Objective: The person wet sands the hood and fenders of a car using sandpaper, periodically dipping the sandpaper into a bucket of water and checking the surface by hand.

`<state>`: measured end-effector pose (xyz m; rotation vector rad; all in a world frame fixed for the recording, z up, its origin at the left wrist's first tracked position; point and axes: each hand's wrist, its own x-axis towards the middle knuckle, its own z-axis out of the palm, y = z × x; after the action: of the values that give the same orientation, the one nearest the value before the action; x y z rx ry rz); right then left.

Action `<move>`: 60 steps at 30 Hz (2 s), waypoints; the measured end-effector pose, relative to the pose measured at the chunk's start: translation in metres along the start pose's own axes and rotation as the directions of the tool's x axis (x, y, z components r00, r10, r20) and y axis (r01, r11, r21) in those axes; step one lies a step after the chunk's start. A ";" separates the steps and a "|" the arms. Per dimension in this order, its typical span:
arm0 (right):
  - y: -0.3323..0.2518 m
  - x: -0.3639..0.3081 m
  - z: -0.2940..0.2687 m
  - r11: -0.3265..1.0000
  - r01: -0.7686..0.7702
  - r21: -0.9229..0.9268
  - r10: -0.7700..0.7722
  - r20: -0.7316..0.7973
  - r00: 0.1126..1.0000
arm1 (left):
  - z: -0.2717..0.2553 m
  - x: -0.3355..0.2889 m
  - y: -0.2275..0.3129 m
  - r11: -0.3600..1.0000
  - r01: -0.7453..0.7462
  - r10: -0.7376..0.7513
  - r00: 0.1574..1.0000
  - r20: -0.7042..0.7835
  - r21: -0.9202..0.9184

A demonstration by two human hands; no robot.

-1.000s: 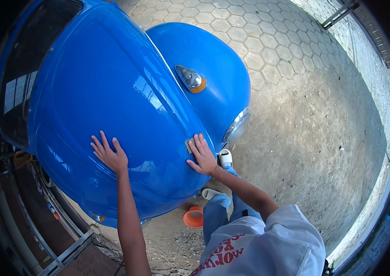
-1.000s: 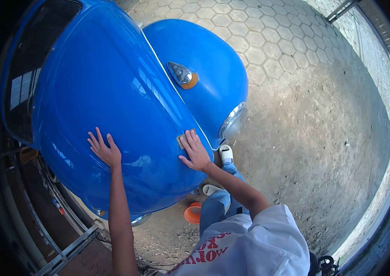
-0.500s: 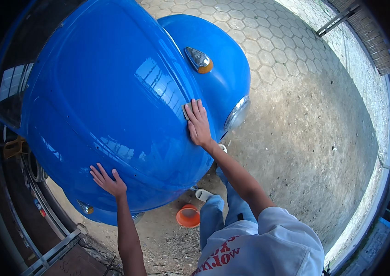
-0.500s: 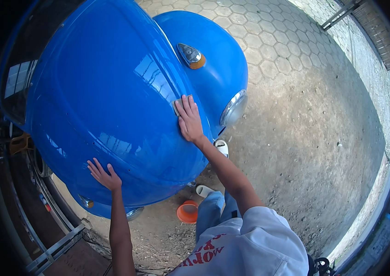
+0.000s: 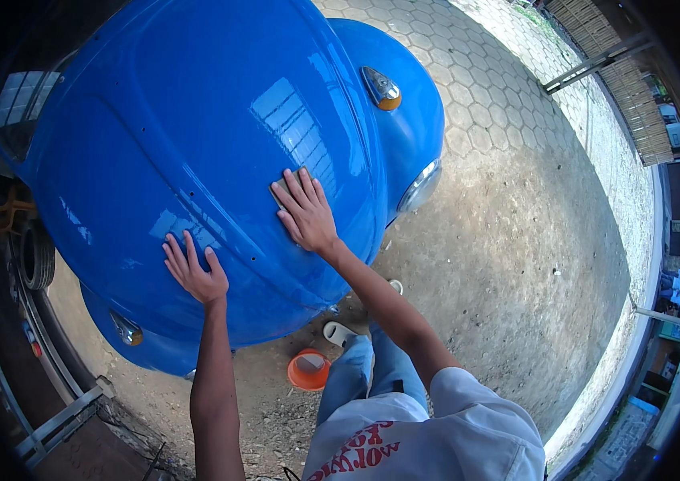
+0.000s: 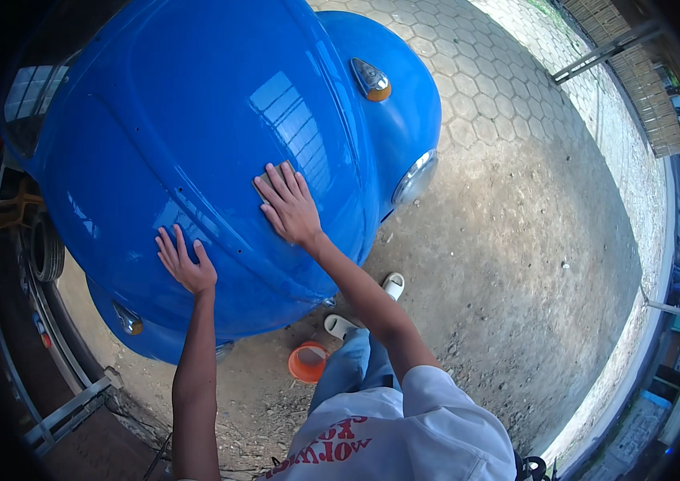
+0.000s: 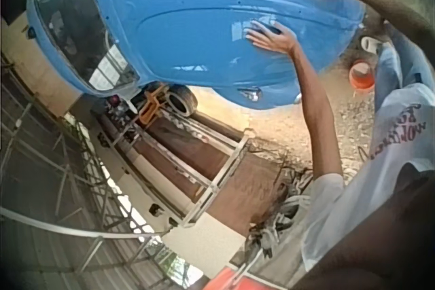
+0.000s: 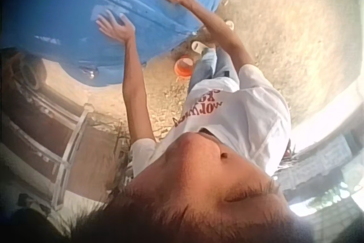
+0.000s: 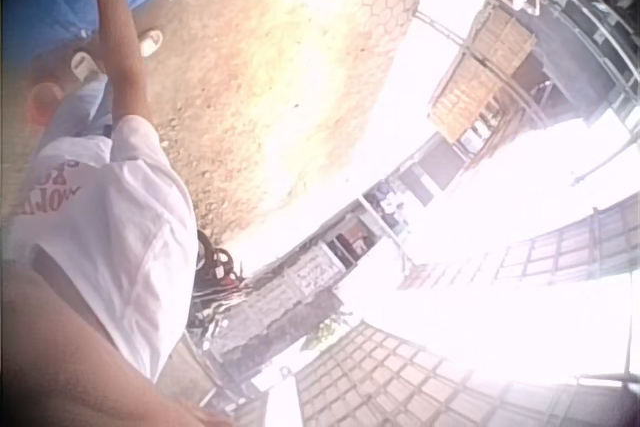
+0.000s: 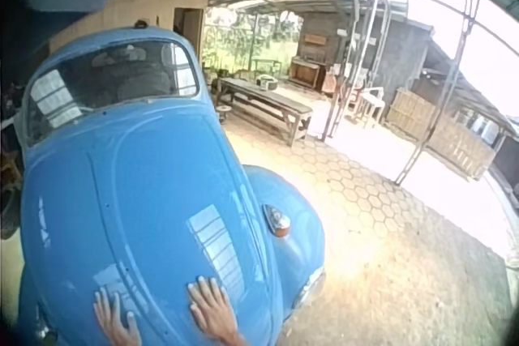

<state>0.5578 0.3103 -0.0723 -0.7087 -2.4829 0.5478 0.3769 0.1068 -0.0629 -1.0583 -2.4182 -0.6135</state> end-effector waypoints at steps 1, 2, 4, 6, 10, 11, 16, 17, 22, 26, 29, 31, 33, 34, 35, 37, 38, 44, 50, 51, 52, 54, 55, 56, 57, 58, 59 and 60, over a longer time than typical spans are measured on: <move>-0.007 0.025 -0.003 1.000 -0.001 -0.008 0.001 0.006 1.000 | -0.001 0.000 0.001 1.000 0.005 -0.005 1.000 0.003 -0.008; -0.012 0.045 -0.005 1.000 -0.028 -0.014 0.028 -0.046 0.999 | 0.001 0.000 0.005 1.000 0.010 -0.010 1.000 0.012 -0.012; -0.019 0.054 -0.003 0.999 -0.043 -0.001 0.043 -0.096 0.994 | 0.000 0.003 0.005 1.000 0.020 -0.020 1.000 0.015 0.003; -0.023 0.047 -0.007 0.998 -0.049 0.044 0.053 -0.087 0.995 | -0.001 0.005 0.009 1.000 0.008 -0.008 1.000 0.011 -0.016; -0.037 -0.029 0.010 0.999 0.032 0.038 -0.034 0.050 0.998 | 0.000 0.002 0.004 1.000 0.013 -0.013 1.000 0.013 -0.025; -0.042 -0.054 0.015 0.998 0.034 0.058 -0.039 0.089 0.995 | 0.002 0.001 0.005 1.000 0.015 -0.015 1.000 0.005 -0.027; -0.053 -0.116 0.023 0.994 0.097 0.054 -0.108 0.268 0.957 | -0.003 0.000 0.011 0.999 0.013 -0.013 1.000 0.015 -0.035; -0.048 -0.108 0.028 0.992 0.107 0.061 -0.120 0.273 0.955 | -0.002 0.001 0.012 0.999 0.023 -0.023 1.000 0.012 -0.027; -0.067 0.028 0.015 0.989 0.144 0.017 -0.145 0.073 0.987 | -0.004 0.005 0.016 0.998 0.041 -0.041 0.999 0.011 -0.044; -0.082 0.064 0.019 0.989 0.146 0.007 -0.146 0.036 0.989 | -0.004 0.007 0.018 0.996 0.053 -0.053 0.999 -0.003 -0.068; -0.087 0.031 0.017 0.971 0.227 0.073 -0.235 0.128 0.963 | -0.006 0.006 0.013 0.996 0.066 -0.067 0.998 -0.015 -0.063; -0.082 -0.006 0.016 0.962 0.265 0.070 -0.274 0.223 0.935 | -0.006 0.003 0.016 0.994 0.077 -0.077 0.997 0.008 -0.083; -0.070 -0.053 0.018 0.947 0.318 0.036 -0.313 0.313 0.897 | -0.003 0.000 0.018 0.991 0.096 -0.097 0.995 -0.010 -0.091; -0.064 -0.073 0.022 0.937 0.349 0.005 -0.330 0.337 0.882 | -0.002 -0.003 0.019 0.991 0.096 -0.095 0.995 0.007 -0.093; -0.064 -0.078 0.025 0.928 0.374 0.014 -0.356 0.338 0.871 | -0.001 -0.006 0.016 0.992 0.096 -0.094 0.995 0.020 -0.086; -0.065 -0.078 0.025 0.938 0.342 -0.048 -0.312 0.311 0.898 | -0.002 -0.009 0.017 0.989 0.113 -0.114 0.993 -0.007 -0.091; -0.062 -0.063 0.031 0.945 0.327 -0.027 -0.309 0.260 0.915 | -0.002 -0.005 0.018 0.988 0.112 -0.113 0.994 -0.002 -0.109; -0.095 0.056 0.025 0.935 0.351 -0.046 -0.343 0.127 0.931 | -0.006 0.001 0.025 0.976 0.125 -0.132 0.991 -0.024 -0.179; -0.092 0.017 0.037 0.913 0.398 -0.092 -0.386 0.127 0.914 | -0.005 0.007 0.023 0.955 0.177 -0.202 0.976 -0.084 -0.237; -0.082 -0.002 0.034 0.901 0.419 -0.114 -0.398 0.167 0.902 | -0.004 0.008 0.027 0.949 0.206 -0.228 0.971 -0.068 -0.240; -0.076 -0.024 0.032 0.883 0.459 -0.097 -0.428 0.238 0.872 | 0.002 0.002 0.023 0.946 0.236 -0.251 0.967 -0.039 -0.222; -0.058 -0.063 0.027 0.845 0.529 -0.080 -0.483 0.310 0.819 | 0.002 -0.003 0.026 0.916 0.367 -0.389 0.912 -0.131 -0.163; -0.051 -0.078 0.026 0.818 0.572 -0.066 -0.510 0.377 0.773 | -0.001 -0.010 0.025 0.869 0.480 -0.494 0.846 -0.201 -0.118; -0.050 -0.083 0.024 0.787 0.616 -0.041 -0.537 0.448 0.715 | -0.002 -0.028 0.019 0.786 0.608 -0.618 0.765 -0.180 -0.114; -0.050 -0.078 0.024 0.762 0.647 -0.019 -0.566 0.463 0.682 | -0.007 -0.048 0.020 0.760 0.640 -0.648 0.736 -0.198 -0.109; -0.053 -0.067 0.025 0.705 0.705 -0.069 -0.601 0.470 0.647 | -0.010 -0.067 0.022 0.718 0.696 -0.693 0.711 -0.118 -0.021; -0.056 -0.055 0.029 0.642 0.758 -0.115 -0.634 0.477 0.609 | -0.012 -0.088 0.024 0.670 0.739 -0.739 0.673 -0.036 0.071; -0.072 -0.037 0.033 0.577 0.812 -0.092 -0.686 0.485 0.542 | -0.015 -0.110 0.020 0.703 0.706 -0.705 0.708 -0.041 0.086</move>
<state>0.5401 0.2252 -0.0754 0.5157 -2.9431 -0.0671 0.4633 0.0479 -0.1056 -0.0229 -2.7842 -0.7117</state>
